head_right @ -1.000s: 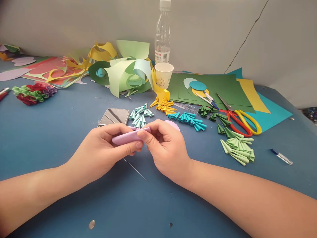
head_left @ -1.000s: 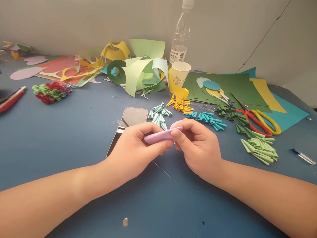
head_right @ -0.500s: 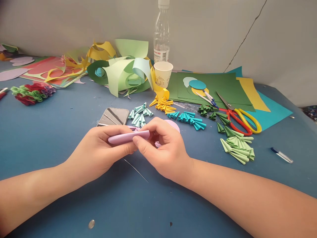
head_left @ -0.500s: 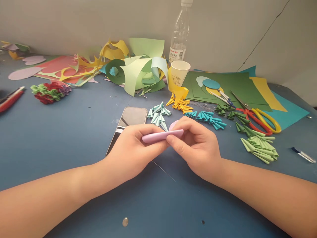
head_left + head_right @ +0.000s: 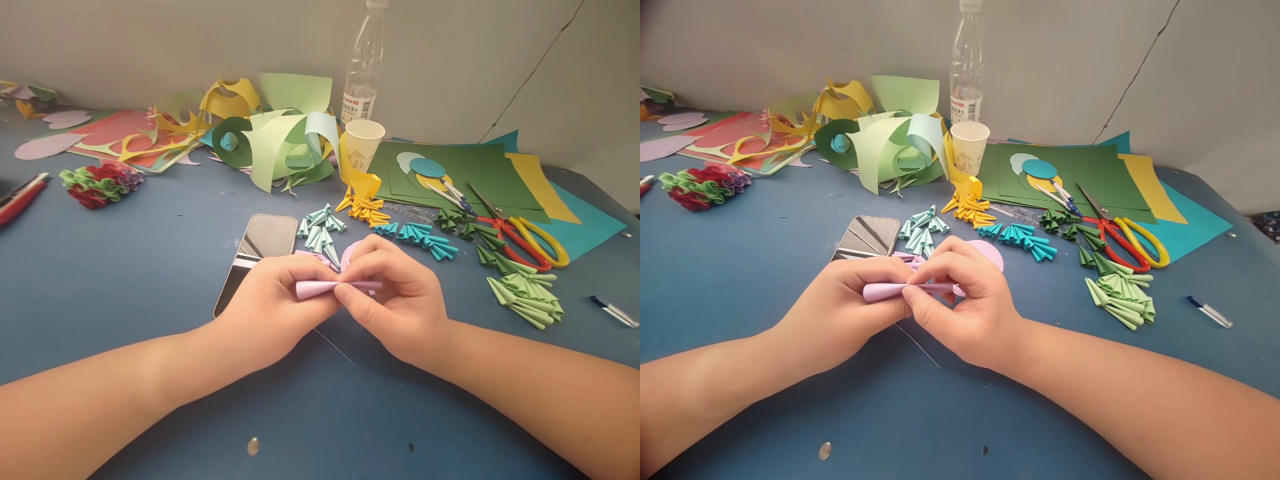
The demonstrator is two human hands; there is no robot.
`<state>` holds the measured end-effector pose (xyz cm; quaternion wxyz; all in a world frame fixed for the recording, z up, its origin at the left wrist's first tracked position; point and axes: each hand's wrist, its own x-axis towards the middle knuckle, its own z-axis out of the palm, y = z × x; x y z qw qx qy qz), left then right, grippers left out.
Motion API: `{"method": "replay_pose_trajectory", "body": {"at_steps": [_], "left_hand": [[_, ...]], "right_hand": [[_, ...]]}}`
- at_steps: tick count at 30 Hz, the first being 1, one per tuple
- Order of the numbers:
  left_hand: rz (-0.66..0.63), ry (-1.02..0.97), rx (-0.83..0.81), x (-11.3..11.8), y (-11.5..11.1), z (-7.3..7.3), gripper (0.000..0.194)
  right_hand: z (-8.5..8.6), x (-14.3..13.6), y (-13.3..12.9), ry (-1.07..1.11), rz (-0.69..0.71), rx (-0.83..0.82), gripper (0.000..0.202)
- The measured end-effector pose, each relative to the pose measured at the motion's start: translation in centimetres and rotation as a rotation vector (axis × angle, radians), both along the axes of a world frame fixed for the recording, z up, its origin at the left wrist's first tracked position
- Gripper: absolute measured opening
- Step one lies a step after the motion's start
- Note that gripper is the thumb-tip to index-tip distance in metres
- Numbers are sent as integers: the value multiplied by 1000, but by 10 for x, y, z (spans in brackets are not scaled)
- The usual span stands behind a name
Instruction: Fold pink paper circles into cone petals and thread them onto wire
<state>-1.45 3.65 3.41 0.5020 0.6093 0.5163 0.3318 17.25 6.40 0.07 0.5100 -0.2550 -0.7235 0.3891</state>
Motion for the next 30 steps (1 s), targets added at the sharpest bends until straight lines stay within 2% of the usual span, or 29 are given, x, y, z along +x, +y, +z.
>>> {"method": "replay_pose_trajectory", "body": {"at_steps": [8, 13, 20, 30], "left_hand": [[-43, 94, 119, 1, 0, -1, 20], [67, -9, 223, -3, -2, -6, 12], [57, -73, 215, -3, -2, -9, 14], [76, -164, 196, -3, -1, -13, 14]], "right_hand": [[0, -1, 0, 29, -23, -19, 11], [-2, 0, 2, 69, -3, -110, 9], [-4, 1, 2, 85, 12, -153, 10], [-4, -2, 1, 85, -26, -132, 8]]}}
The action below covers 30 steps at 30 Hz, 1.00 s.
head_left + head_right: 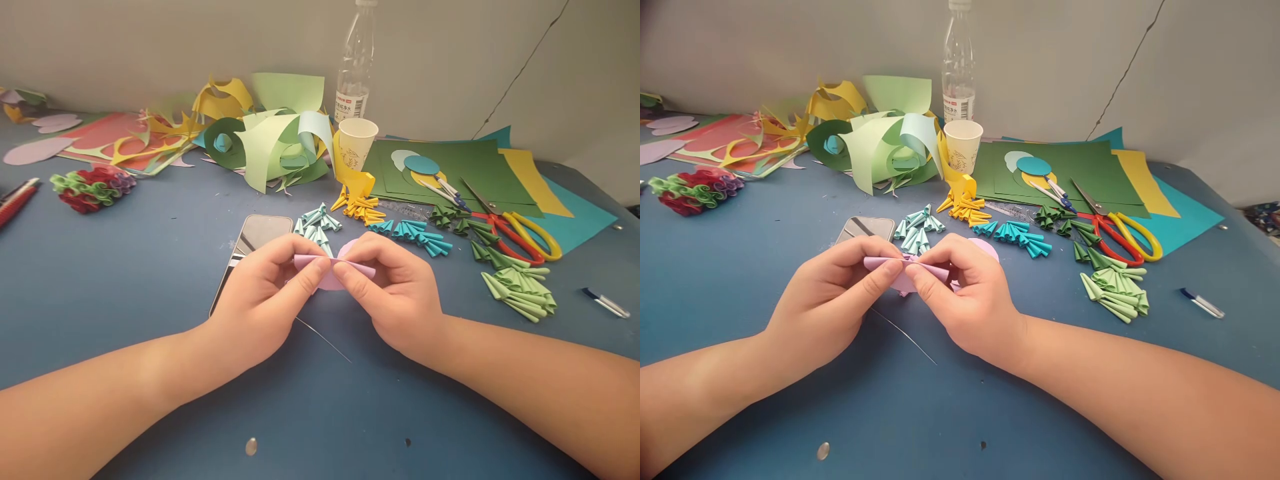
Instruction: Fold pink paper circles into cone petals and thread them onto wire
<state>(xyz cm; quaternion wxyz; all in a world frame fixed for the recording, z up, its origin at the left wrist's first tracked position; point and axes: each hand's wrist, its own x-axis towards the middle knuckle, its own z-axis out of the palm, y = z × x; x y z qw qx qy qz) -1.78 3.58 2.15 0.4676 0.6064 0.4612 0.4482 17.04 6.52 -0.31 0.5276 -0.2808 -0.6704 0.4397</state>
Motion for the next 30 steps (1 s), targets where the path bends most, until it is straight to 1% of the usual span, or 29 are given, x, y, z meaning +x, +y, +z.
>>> {"method": "replay_pose_trajectory", "body": {"at_steps": [7, 10, 12, 15, 19, 25, 30], "left_hand": [[-17, -1, -34, 0, 1, 2, 12], [34, -17, -82, 1, 1, 4, 14], [70, -50, -119, 2, 2, 6, 15], [107, -124, -130, 4, 2, 7, 16], [132, -193, -138, 4, 1, 7, 15], [139, -101, -164, 3, 1, 8, 17], [138, -94, -182, 3, 3, 7, 22]], "right_hand": [[0, -1, -1, 42, 38, -39, 9], [1, -1, -2, 16, 11, -67, 8], [2, -1, -1, 28, 31, -123, 8], [2, -2, 0, 100, 64, -229, 11], [0, -2, 2, 128, 33, -285, 13], [0, -3, 2, 117, 34, -315, 13], [0, -3, 2, 100, 28, -296, 11]]}}
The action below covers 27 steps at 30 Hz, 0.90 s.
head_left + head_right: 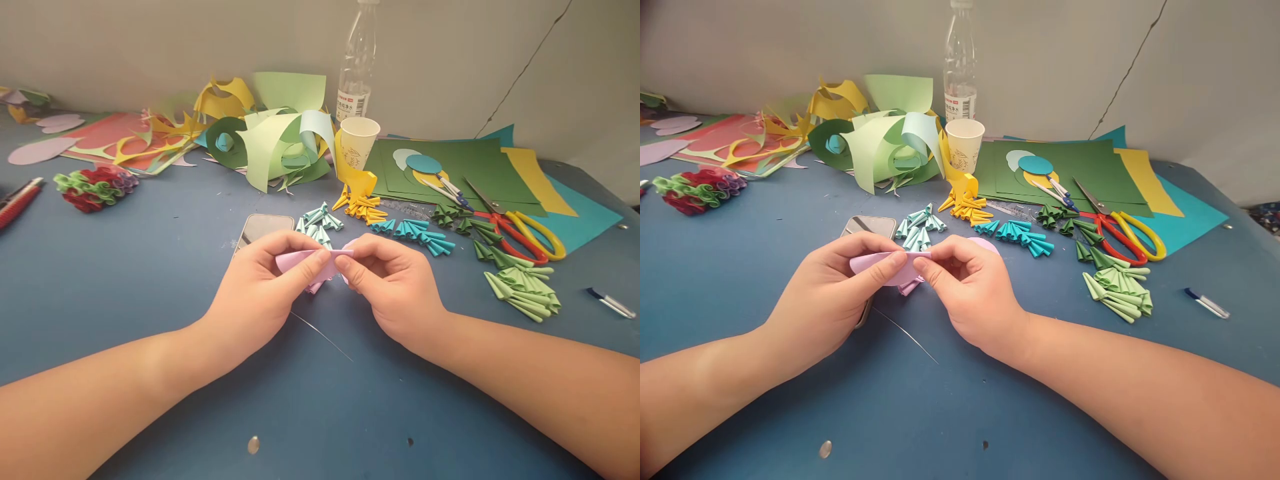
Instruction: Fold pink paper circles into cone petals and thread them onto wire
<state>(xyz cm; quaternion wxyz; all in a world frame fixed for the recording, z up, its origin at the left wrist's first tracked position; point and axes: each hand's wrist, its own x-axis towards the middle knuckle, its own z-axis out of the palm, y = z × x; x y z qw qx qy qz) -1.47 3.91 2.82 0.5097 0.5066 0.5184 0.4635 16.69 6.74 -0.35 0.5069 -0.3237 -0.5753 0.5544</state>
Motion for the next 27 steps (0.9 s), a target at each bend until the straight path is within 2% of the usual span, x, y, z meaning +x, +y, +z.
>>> {"method": "replay_pose_trajectory", "body": {"at_steps": [7, 13, 17, 20, 24, 27], "left_hand": [[-1, 27, 14, 1, 0, 2, 19], [-51, 71, 81, -1, -3, 3, 11], [-103, 67, 84, -3, -3, 4, 14], [-123, 84, 89, -4, -4, 3, 16], [-106, 70, 56, -5, -5, 3, 17], [-46, 15, 20, -5, -2, 2, 19]], "right_hand": [[-1, 2, -2, -10, 44, 3, 9], [0, 3, -3, -40, 55, 128, 6], [0, 3, -2, -122, -4, 267, 7], [2, 3, -3, -172, -20, 311, 10], [5, 3, -5, -178, -33, 287, 10], [4, 4, -3, -147, -37, 167, 13]]}}
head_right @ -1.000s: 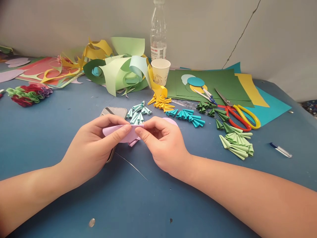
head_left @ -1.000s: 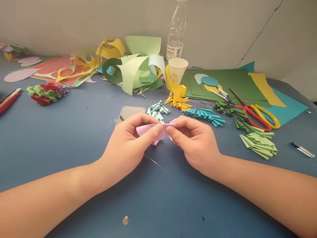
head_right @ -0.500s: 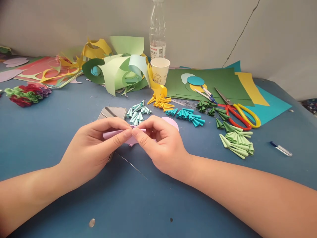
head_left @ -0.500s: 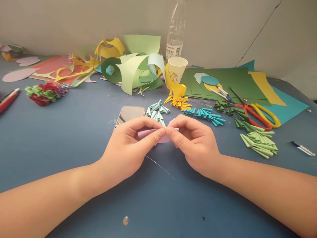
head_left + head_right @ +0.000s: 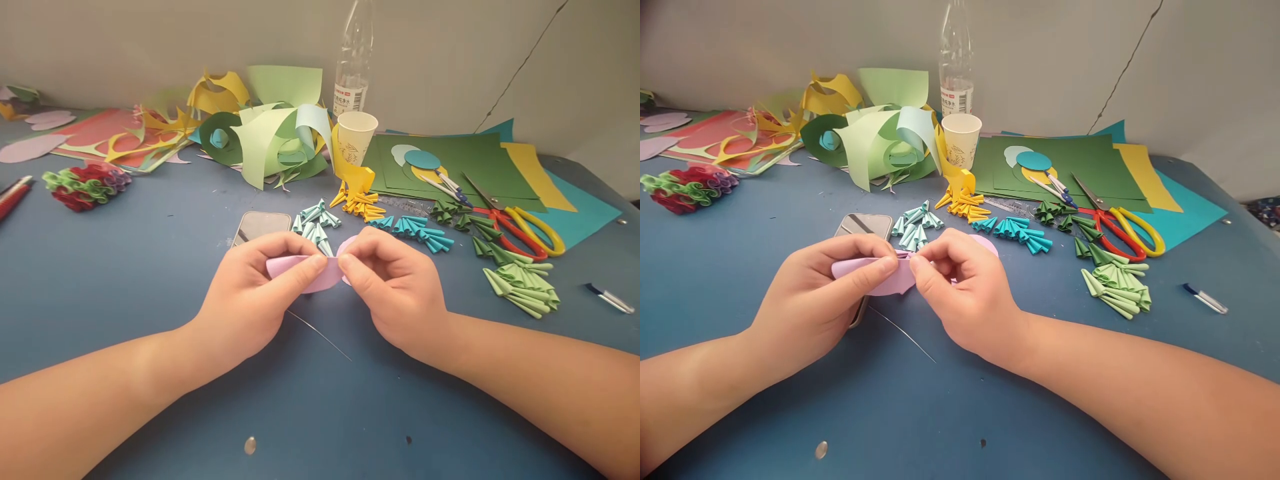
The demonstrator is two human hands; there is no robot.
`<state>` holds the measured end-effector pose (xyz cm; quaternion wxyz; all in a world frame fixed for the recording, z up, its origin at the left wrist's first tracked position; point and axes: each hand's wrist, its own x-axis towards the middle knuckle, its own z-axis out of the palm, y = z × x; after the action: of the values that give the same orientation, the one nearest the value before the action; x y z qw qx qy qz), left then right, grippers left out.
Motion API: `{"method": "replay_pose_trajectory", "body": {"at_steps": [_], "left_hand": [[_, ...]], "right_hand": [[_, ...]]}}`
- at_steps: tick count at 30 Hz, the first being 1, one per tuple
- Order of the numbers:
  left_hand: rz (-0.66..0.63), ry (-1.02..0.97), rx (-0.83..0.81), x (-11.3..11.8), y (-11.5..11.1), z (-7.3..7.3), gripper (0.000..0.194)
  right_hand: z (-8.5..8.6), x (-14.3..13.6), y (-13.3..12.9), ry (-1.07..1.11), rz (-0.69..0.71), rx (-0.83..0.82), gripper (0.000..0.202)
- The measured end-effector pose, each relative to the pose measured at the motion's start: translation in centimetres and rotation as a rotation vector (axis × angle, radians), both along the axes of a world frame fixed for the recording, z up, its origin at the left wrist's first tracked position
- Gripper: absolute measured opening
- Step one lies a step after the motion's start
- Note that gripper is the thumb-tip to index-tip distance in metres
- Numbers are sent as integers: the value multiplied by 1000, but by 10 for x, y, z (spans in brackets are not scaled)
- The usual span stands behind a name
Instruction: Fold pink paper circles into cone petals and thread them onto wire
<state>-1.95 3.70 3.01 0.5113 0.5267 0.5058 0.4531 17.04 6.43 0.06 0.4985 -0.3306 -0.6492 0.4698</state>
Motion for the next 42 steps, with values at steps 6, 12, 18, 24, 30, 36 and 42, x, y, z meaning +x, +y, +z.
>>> {"method": "replay_pose_trajectory", "body": {"at_steps": [6, 12, 18, 24, 30, 36, 42], "left_hand": [[41, -78, -55, 0, 7, -1, 22], [12, -42, -66, 0, 2, -1, 15], [84, -13, -8, 5, 2, 4, 27], [-1, -70, 49, 8, 3, 2, 31], [-89, -2, 76, 3, 2, -5, 10], [-126, 102, 138, 2, 2, -2, 13], [-185, 122, 142, 1, 4, 1, 14]], "right_hand": [[-7, 3, 9, 189, -8, -206, 21], [-5, 3, 5, 146, 61, -113, 18], [-2, 4, 3, -58, 112, 99, 11], [-1, 3, 5, -118, 176, 176, 12], [-4, 3, 7, 52, 146, 86, 10], [-4, 4, 5, -77, 98, 122, 14], [-4, 3, 6, -42, 90, 120, 18]]}}
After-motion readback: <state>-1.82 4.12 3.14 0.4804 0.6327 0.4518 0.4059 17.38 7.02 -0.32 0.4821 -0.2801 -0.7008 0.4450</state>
